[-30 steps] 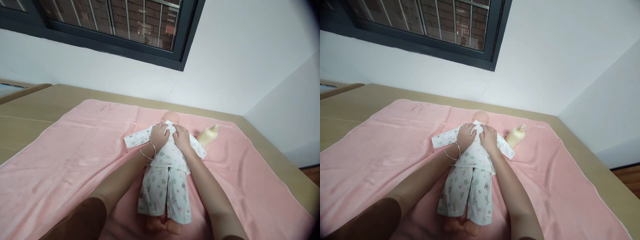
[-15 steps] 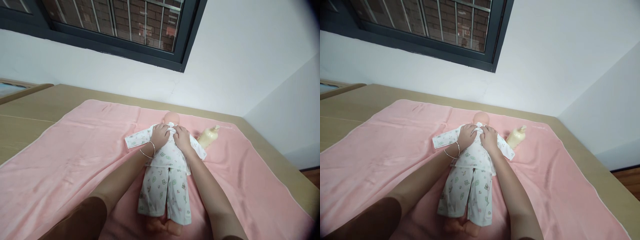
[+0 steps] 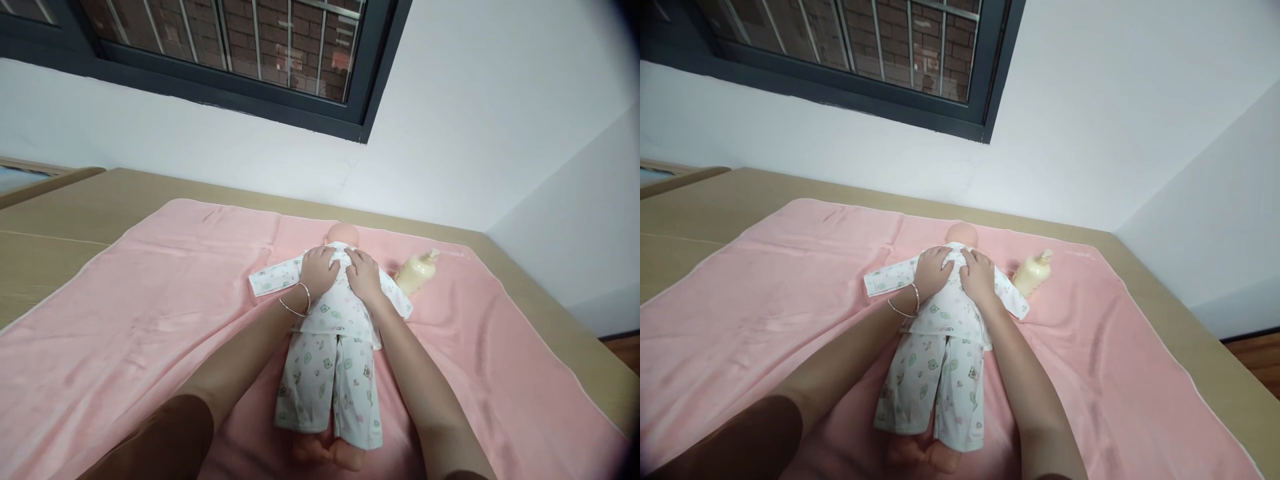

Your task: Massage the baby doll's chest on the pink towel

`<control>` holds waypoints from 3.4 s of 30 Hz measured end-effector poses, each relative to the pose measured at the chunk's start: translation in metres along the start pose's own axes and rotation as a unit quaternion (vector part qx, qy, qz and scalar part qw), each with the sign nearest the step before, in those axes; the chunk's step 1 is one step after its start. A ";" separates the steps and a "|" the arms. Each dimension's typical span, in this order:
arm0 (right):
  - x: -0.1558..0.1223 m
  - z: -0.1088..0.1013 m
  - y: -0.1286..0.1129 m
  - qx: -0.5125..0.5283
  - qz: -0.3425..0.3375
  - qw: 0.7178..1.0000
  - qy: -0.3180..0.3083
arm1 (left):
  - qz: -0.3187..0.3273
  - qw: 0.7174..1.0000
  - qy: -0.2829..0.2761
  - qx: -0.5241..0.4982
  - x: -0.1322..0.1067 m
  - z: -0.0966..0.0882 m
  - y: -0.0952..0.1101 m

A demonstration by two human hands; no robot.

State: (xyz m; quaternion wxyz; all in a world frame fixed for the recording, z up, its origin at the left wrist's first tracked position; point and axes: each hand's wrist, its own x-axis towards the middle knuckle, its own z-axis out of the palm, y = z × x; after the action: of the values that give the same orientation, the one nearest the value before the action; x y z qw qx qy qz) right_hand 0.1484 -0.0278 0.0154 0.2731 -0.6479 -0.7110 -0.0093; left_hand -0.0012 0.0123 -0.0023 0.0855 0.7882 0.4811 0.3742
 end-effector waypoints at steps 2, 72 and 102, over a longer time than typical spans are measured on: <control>0.001 0.000 0.000 -0.002 0.006 1.000 -0.002 | 0.024 1.000 -0.018 -0.002 0.001 -0.002 -0.001; -0.003 -0.005 -0.011 -0.022 0.057 0.998 0.033 | -0.025 0.999 0.035 0.024 -0.002 0.001 0.003; -0.009 -0.016 -0.034 -0.014 0.039 0.999 0.001 | 0.001 0.998 0.039 -0.051 -0.002 0.002 -0.005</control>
State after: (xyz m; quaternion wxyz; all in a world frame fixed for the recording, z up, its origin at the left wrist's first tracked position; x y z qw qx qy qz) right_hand 0.1229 -0.0474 0.0372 0.2649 -0.6786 -0.6849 -0.0094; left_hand -0.0035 0.0133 -0.0074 0.1063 0.7681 0.4636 0.4288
